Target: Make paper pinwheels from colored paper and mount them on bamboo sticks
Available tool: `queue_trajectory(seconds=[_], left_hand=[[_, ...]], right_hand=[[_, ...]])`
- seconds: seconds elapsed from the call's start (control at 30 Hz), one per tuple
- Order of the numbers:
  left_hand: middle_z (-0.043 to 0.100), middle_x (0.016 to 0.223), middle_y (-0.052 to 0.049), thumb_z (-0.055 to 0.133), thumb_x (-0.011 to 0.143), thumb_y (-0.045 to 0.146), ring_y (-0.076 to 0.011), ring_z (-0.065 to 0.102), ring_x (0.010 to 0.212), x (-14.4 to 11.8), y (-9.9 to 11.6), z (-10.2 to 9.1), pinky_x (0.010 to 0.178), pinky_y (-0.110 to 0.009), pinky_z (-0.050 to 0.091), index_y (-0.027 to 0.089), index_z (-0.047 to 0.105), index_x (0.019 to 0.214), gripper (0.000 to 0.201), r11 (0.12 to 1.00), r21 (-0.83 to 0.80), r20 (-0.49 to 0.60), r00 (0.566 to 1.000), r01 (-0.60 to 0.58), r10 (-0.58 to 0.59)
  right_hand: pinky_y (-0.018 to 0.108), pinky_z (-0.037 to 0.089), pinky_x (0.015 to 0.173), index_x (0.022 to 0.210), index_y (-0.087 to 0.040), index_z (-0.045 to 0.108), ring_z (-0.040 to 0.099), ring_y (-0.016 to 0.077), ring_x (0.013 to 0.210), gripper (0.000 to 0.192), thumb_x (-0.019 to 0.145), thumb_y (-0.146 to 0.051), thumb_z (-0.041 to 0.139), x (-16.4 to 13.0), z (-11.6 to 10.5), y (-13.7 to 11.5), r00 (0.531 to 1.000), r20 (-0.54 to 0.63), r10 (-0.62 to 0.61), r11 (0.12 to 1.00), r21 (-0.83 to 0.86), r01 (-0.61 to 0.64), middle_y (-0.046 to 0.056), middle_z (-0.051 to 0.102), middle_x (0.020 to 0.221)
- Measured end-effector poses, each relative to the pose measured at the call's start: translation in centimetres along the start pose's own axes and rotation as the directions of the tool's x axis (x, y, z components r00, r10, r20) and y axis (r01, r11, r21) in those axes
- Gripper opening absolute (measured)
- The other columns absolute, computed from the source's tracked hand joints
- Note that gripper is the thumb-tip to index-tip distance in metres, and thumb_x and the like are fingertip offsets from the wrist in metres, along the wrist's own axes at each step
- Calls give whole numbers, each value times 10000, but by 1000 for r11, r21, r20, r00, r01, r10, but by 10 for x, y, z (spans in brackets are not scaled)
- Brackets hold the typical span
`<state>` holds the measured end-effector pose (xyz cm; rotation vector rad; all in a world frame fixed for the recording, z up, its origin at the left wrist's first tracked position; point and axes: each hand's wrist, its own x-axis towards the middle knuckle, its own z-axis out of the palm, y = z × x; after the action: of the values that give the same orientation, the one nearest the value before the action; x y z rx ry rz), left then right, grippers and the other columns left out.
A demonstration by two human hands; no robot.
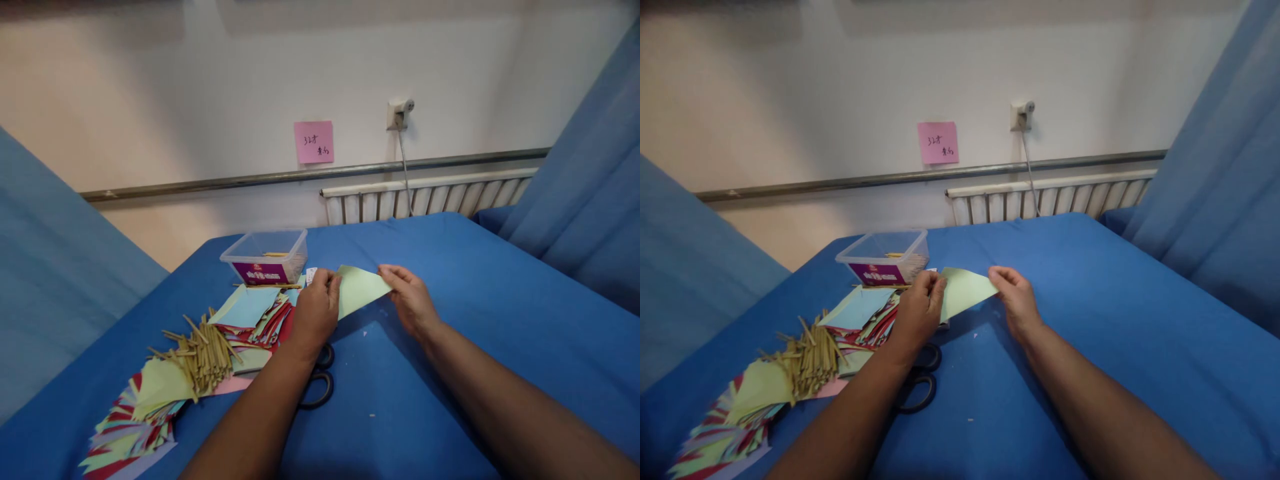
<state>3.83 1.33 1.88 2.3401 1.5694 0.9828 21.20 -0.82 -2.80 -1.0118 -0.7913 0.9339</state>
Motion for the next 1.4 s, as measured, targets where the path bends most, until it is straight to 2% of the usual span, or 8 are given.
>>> queue_trajectory(seconds=[0.1, 0.23, 0.47, 0.57, 0.7, 0.83, 1.13, 1.4], left_hand=[[682, 806, -68, 390, 945, 363, -217, 644, 730, 1, 1, -1, 622, -290, 387, 208, 571, 945, 239, 992, 101, 135, 989, -73, 59], [692, 821, -69, 382, 949, 377, -221, 654, 726, -1, 3, 0, 612, -288, 389, 215, 581, 1000, 262, 977, 155, 257, 961, -143, 100], [686, 872, -62, 480, 901, 359, -198, 649, 783, 4, -8, 7, 707, -304, 455, 205, 593, 1040, 236, 976, -213, 26, 998, -45, 52], [674, 903, -56, 589, 831, 412, -164, 656, 721, 6, -7, 16, 652, -289, 492, 182, 492, 1193, 440, 728, -670, -52, 969, 147, -243], [679, 947, -86, 768, 662, 422, -166, 669, 779, -4, 12, 31, 647, -269, 513, 141, 568, 1051, 520, 279, -897, 245, 910, 344, -335], [684, 801, -73, 821, 599, 371, -155, 646, 734, -19, 29, 41, 625, -242, 489, 121, 638, 813, 376, 181, -861, 414, 862, 475, -294], [577, 597, 16, 820, 583, 345, -71, 501, 521, -7, 7, 29, 528, -206, 383, 146, 567, 596, 322, 114, -919, 268, 810, 377, -521], [628, 686, -1, 841, 545, 250, -66, 537, 577, 12, -12, 10, 528, -181, 379, 120, 639, 718, 296, -13, -986, 135, 740, 169, -659]], right_hand=[[368, 486, 774, 941, -192, 706, 623, 200, 811, 347, 711, -451, 718, 14, -17, -13, 950, 118, -288, 839, -447, 310, 78, 695, 929], [278, 455, 633, 881, -217, 700, 581, 151, 666, 248, 780, -439, 661, 7, -15, -10, 880, 435, -191, 658, -608, 443, 8, 668, 759], [232, 313, 500, 635, -192, 575, 422, 111, 524, 336, 820, -473, 585, 9, -9, 6, 955, 151, -254, 764, -575, 294, -48, 488, 552], [240, 316, 523, 637, -192, 559, 408, 115, 536, 338, 823, -474, 573, 17, -11, 7, 933, -36, -357, 776, -568, 275, -47, 476, 556], [247, 335, 532, 678, -192, 571, 417, 119, 535, 320, 826, -477, 568, 15, -5, 7, 913, -131, -387, 806, -528, 266, -44, 499, 568], [246, 354, 538, 696, -193, 572, 438, 118, 537, 313, 833, -475, 569, 1, 5, 5, 922, -69, -381, 811, -504, 298, -45, 519, 575], [240, 358, 531, 694, -186, 578, 440, 114, 540, 312, 818, -472, 586, 1, 5, 5, 934, -51, -353, 831, -476, 288, -48, 519, 575], [243, 340, 530, 669, -186, 570, 419, 114, 538, 313, 814, -463, 591, 7, -1, 5, 925, -121, -361, 826, -501, 257, -50, 493, 560]])
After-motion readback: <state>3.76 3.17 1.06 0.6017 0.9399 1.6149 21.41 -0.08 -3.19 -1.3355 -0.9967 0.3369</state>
